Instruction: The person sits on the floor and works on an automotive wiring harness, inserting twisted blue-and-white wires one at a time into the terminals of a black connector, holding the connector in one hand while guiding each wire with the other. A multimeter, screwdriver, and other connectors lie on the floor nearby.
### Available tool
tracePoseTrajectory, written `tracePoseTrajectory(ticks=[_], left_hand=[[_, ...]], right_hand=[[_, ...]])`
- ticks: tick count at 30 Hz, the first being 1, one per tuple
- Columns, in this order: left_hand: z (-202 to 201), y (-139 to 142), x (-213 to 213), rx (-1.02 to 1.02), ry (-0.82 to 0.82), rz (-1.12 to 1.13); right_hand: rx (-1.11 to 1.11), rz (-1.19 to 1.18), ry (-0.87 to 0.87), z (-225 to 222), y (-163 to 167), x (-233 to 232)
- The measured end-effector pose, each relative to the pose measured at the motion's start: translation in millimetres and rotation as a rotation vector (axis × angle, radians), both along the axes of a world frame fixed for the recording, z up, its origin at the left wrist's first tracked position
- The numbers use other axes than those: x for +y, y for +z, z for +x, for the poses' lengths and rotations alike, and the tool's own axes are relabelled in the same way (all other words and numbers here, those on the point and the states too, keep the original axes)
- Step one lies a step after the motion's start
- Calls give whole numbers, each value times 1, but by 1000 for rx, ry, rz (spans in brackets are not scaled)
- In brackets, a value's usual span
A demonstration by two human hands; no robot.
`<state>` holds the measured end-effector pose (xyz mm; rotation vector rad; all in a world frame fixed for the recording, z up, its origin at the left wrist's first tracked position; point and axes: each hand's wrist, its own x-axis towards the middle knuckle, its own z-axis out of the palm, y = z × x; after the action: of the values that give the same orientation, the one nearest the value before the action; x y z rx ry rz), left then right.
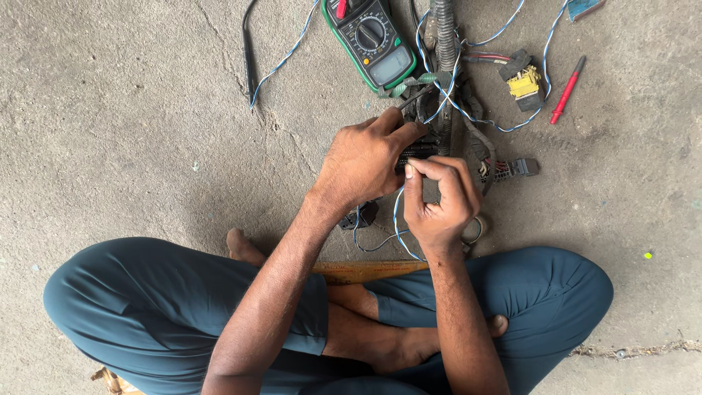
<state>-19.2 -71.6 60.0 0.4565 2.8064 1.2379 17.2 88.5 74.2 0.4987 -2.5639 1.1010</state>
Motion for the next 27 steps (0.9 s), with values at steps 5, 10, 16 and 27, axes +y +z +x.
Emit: tracePoseTrajectory(ticks=[5, 10, 16, 27], left_hand=[[-2, 0, -1, 7, -2, 18], [-1, -2, -2, 16, 1, -4], [0, -4, -1, 20, 2, -3], [0, -2, -2, 25, -5, -3]], right_hand=[[6, -22, 2, 0, 0, -1], [26, 35, 13, -1, 1, -3], [1, 10, 0, 1, 1, -3], [15, -7, 13, 0, -1, 0]])
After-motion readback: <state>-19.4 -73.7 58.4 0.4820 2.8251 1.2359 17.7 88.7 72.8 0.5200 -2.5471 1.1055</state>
